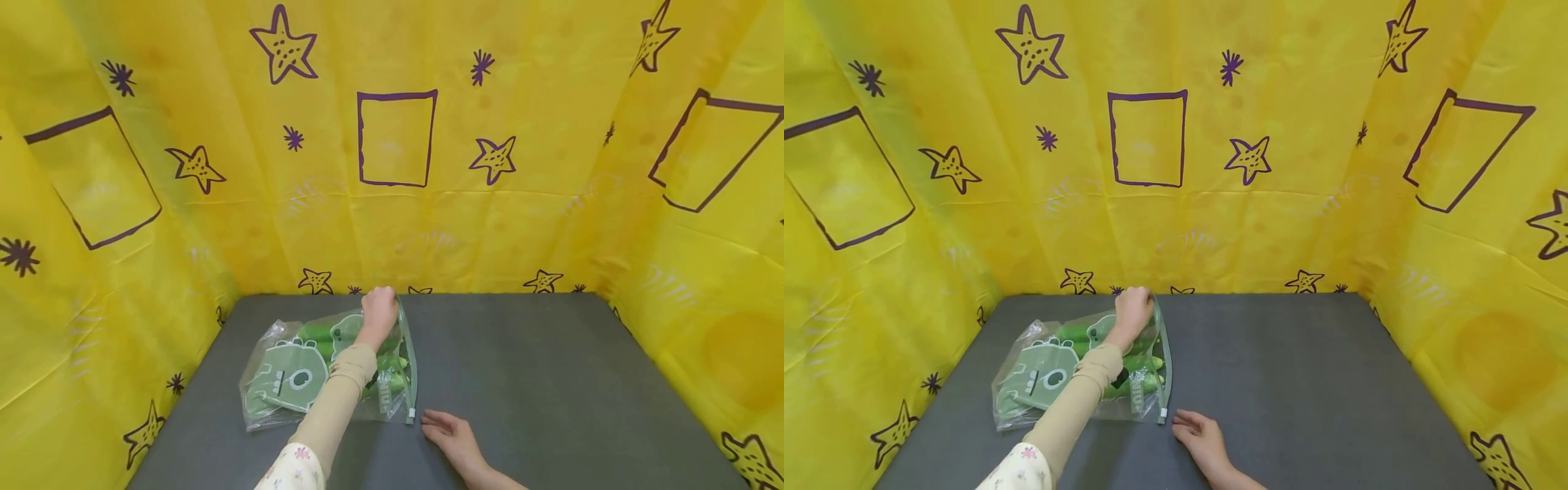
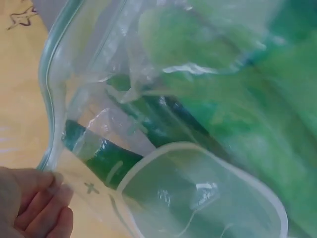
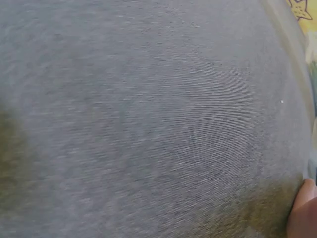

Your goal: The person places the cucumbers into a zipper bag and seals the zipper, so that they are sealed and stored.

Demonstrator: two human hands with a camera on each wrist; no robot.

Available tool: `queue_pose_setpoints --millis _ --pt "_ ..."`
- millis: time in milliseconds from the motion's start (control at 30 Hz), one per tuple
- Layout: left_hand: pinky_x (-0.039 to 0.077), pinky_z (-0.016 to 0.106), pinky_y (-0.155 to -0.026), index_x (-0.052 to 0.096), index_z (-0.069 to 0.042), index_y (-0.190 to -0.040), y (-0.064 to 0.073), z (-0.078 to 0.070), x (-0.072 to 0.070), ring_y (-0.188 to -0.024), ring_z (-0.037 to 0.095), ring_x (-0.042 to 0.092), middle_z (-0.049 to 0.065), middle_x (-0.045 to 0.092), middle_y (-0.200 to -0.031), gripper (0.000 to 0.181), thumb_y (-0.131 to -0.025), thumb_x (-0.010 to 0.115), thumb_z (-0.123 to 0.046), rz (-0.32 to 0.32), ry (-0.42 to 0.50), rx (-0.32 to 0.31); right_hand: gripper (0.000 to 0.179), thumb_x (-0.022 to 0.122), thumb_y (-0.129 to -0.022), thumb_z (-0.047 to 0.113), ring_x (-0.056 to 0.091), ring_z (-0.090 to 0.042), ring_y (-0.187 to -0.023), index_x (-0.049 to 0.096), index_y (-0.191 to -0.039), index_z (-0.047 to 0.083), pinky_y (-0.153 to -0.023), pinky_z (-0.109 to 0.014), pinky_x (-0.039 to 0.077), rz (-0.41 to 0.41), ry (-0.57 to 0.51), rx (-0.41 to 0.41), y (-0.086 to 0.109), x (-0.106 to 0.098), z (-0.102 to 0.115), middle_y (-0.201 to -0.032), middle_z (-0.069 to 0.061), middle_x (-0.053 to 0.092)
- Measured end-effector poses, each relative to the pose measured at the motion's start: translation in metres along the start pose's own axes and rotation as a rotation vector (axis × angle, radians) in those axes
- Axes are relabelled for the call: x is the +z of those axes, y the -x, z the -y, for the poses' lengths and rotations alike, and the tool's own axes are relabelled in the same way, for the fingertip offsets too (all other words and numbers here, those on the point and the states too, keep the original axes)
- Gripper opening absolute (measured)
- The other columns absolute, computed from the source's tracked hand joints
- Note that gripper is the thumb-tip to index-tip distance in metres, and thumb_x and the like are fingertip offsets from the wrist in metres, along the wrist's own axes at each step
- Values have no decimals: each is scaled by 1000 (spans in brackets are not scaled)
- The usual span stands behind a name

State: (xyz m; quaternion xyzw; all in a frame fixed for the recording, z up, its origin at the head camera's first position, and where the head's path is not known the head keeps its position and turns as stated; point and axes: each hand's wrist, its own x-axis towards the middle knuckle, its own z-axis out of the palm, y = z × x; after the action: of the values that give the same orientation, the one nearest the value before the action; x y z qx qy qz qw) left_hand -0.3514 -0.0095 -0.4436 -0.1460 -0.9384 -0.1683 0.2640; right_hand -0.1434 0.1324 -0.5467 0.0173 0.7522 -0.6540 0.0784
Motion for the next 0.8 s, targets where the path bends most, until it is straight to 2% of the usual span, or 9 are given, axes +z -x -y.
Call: queue_pose_setpoints --millis 100,133,200,300,367,467,533,633,800 --pt "20 24 -41 73 -7 -71 -8 -8 -9 -44 14 37 11 68 -63 24 -83 55 2 10 75 -28 44 64 -88 12 66 -31 -104 55 -119 -17 -84 -31 57 -73 -38 8 -5 2 2 -114 -30 64" --pt "21 22 -40 76 -8 -78 -11 -11 -13 -45 13 41 10 71 -69 23 -85 56 1 16 104 -33 44 64 -88 11 68 -27 -100 54 -119 -18 -83 -30 57 -101 -73 10 -8 2 2 -113 -30 64" --pt "31 20 -39 77 -10 -90 -16 -18 -21 -48 13 53 8 75 -80 21 -87 58 -2 24 164 -36 42 64 -87 8 70 -20 -93 54 -119 -19 -81 -27 57 -164 -144 13 -16 0 2 -110 -30 65" --pt "48 24 -47 76 -10 -95 -21 -29 -34 -63 18 67 7 75 -88 17 -89 60 -7 55 248 -41 39 65 -86 4 70 -11 -82 56 -117 -18 -77 -21 57 -255 -176 -9 -30 -8 2 -105 -29 67" --pt "55 28 -57 76 -10 -96 -25 -35 -44 -71 19 70 7 75 -90 16 -89 62 -9 64 294 -46 36 66 -85 3 69 -6 -77 58 -114 -17 -74 -19 56 -317 -147 -27 -39 -17 2 -102 -28 69" --pt "57 31 -65 75 -8 -97 -31 -43 -62 -74 20 70 8 75 -91 16 -90 62 -11 56 366 -41 33 65 -86 2 67 -2 -73 59 -113 -17 -71 -17 56 -401 -140 -47 -50 -37 3 -98 -25 70" --pt "57 31 -67 75 -7 -97 -36 -47 -75 -75 20 70 8 75 -91 15 -90 62 -11 25 402 -30 32 63 -87 1 67 0 -72 59 -113 -18 -70 -16 56 -454 -157 -64 -56 -54 7 -92 -18 72" --pt "57 31 -68 75 -7 -95 -46 -50 -93 -75 20 70 8 75 -89 15 -89 63 -11 -28 455 -28 33 62 -90 6 64 4 -71 59 -113 -16 -69 -13 54 -511 -143 -103 -66 -82 22 -82 2 72" --pt "55 30 -68 76 -7 -93 -57 -47 -119 -74 19 69 7 75 -85 12 -86 66 -11 -128 574 -60 38 55 -95 12 64 6 -75 52 -119 -16 -76 -13 54 -538 -218 -188 -77 -116 68 -76 20 64"
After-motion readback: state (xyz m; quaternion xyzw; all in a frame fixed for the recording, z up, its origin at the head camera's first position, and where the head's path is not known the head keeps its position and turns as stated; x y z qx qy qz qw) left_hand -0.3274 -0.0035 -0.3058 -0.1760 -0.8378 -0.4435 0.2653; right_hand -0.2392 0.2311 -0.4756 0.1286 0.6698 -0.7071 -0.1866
